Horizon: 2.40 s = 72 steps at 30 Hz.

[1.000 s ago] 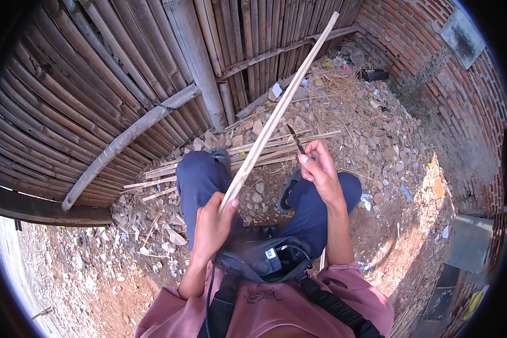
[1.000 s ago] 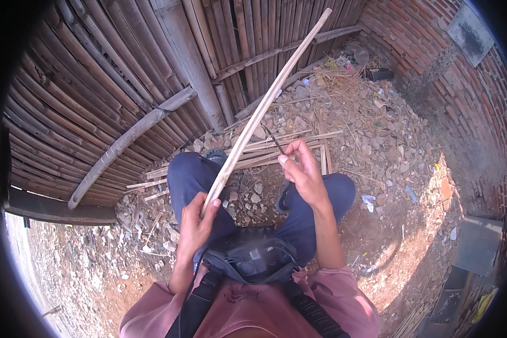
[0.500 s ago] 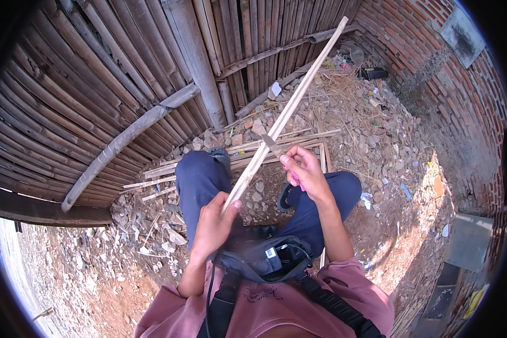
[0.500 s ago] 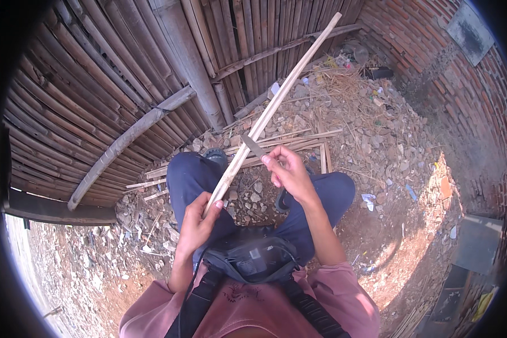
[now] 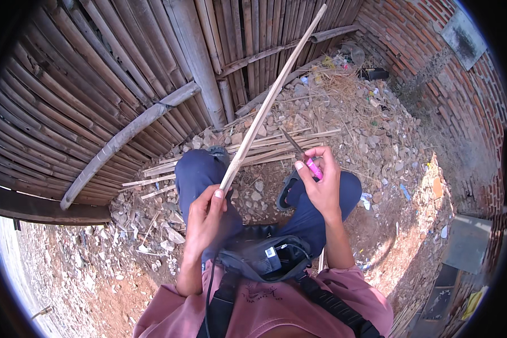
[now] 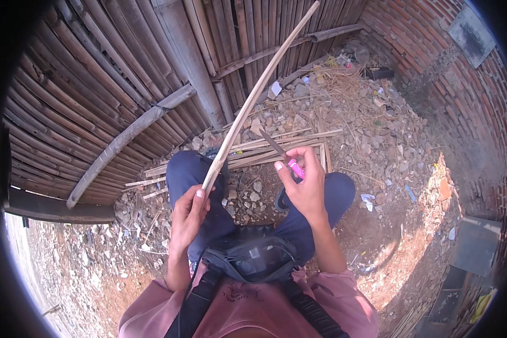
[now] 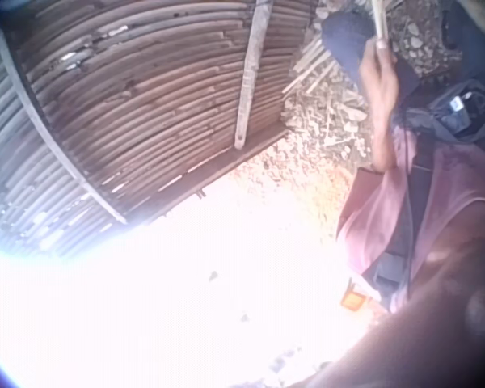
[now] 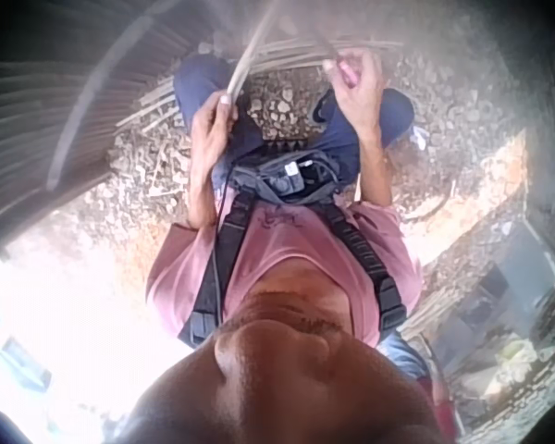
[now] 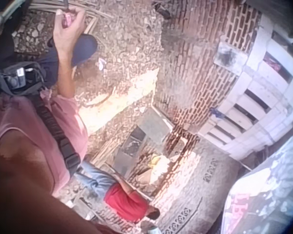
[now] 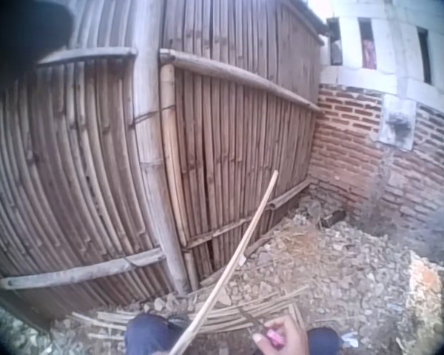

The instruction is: The person whittles a thin bamboo strip using a small blade, shaving off small sections of wood to shape the piece.

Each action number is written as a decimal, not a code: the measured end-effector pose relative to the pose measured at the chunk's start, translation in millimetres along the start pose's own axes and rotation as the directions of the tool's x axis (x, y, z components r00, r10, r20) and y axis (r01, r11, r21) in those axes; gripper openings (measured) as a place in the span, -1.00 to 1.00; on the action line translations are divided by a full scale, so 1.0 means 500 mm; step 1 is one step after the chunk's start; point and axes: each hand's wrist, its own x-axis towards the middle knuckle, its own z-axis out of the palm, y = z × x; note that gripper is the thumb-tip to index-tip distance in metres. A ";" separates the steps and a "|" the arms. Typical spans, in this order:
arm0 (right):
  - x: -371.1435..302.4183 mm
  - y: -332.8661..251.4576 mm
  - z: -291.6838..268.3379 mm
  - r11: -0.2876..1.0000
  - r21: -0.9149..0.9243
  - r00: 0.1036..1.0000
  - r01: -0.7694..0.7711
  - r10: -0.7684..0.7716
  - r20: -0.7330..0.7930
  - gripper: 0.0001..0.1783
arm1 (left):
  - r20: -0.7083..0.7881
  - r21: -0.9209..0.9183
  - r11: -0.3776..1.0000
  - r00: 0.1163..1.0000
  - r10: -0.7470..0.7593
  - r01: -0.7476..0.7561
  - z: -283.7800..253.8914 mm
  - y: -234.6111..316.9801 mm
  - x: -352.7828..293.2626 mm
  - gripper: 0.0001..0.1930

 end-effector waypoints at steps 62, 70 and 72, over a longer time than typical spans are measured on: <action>-0.038 -0.037 0.074 0.862 0.016 0.862 0.507 -0.507 -0.009 -0.66 | -0.021 0.173 0.946 0.960 0.280 -0.272 0.060 0.058 -0.015 -0.78; -0.032 -0.038 0.072 0.861 -0.038 0.859 0.507 -0.508 -0.061 -0.70 | -0.054 0.268 0.918 0.947 0.318 -0.293 0.074 0.067 -0.029 -0.75; -0.033 -0.045 0.083 0.863 -0.027 0.860 0.505 -0.505 -0.066 -0.74 | -0.068 0.278 0.911 0.940 0.335 -0.304 0.076 0.069 -0.025 -0.75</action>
